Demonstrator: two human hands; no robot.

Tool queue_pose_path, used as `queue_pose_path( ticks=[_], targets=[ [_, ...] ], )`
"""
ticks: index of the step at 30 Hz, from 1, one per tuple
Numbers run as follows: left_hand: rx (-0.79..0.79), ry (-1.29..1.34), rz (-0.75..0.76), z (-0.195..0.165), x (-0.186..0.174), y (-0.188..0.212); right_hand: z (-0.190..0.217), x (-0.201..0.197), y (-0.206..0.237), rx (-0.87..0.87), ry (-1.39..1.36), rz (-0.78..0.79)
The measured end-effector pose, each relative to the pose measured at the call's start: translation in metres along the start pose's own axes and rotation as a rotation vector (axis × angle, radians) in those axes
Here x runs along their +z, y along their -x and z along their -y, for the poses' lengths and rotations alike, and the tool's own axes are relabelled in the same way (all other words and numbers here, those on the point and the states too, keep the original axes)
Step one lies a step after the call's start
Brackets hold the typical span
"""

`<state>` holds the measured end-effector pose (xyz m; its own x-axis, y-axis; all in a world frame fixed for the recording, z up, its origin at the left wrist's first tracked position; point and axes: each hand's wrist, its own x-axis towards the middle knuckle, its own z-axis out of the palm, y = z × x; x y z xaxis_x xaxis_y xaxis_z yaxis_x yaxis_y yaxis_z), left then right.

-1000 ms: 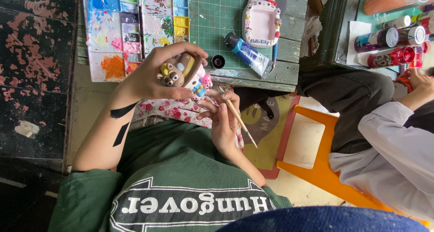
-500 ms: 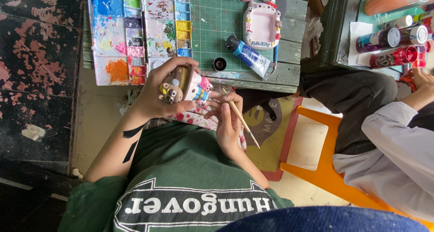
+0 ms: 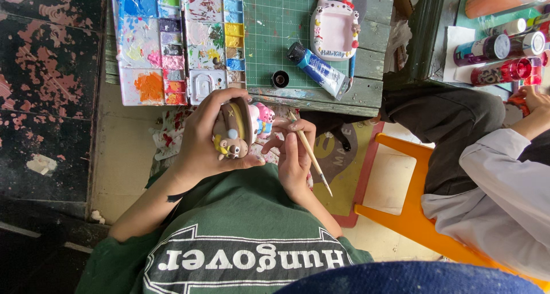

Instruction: The person paints a small plaster figurine with a paintbrush, loading the brush from a watercolor palette and applying paint to the figurine's surfaces. They set the figurine down, pick up and open a paint tube, dip the brush, and resume painting different areas of the figurine.

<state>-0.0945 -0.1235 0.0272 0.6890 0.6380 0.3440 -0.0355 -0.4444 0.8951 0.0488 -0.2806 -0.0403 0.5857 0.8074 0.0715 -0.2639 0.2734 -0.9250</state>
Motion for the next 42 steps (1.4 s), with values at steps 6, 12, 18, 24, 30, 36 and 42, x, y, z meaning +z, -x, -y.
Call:
queue_pose_path(
  ticks=[6,12,18,24,30,36,42],
  targets=[
    [0.018,0.007,-0.002,0.000,0.002,0.001,-0.001,0.001,0.001,-0.013,-0.016,0.018],
    [-0.003,0.045,0.007,0.000,0.005,0.006,-0.002,-0.001,0.006,-0.066,0.017,0.011],
    [0.014,0.025,-0.005,0.000,0.009,0.008,-0.006,-0.005,0.006,-0.097,0.006,-0.008],
    [0.023,0.035,0.014,-0.001,0.010,0.011,-0.007,-0.008,0.006,-0.125,-0.009,-0.026],
    [0.083,0.055,-0.026,-0.001,0.012,0.011,-0.003,-0.008,0.005,-0.129,-0.010,-0.026],
    [0.087,0.081,-0.035,-0.001,0.013,0.011,-0.002,-0.007,0.006,-0.136,-0.011,-0.031],
    [0.073,0.093,-0.032,-0.002,0.014,0.012,-0.003,-0.007,0.003,-0.166,-0.012,-0.037]
  ],
)
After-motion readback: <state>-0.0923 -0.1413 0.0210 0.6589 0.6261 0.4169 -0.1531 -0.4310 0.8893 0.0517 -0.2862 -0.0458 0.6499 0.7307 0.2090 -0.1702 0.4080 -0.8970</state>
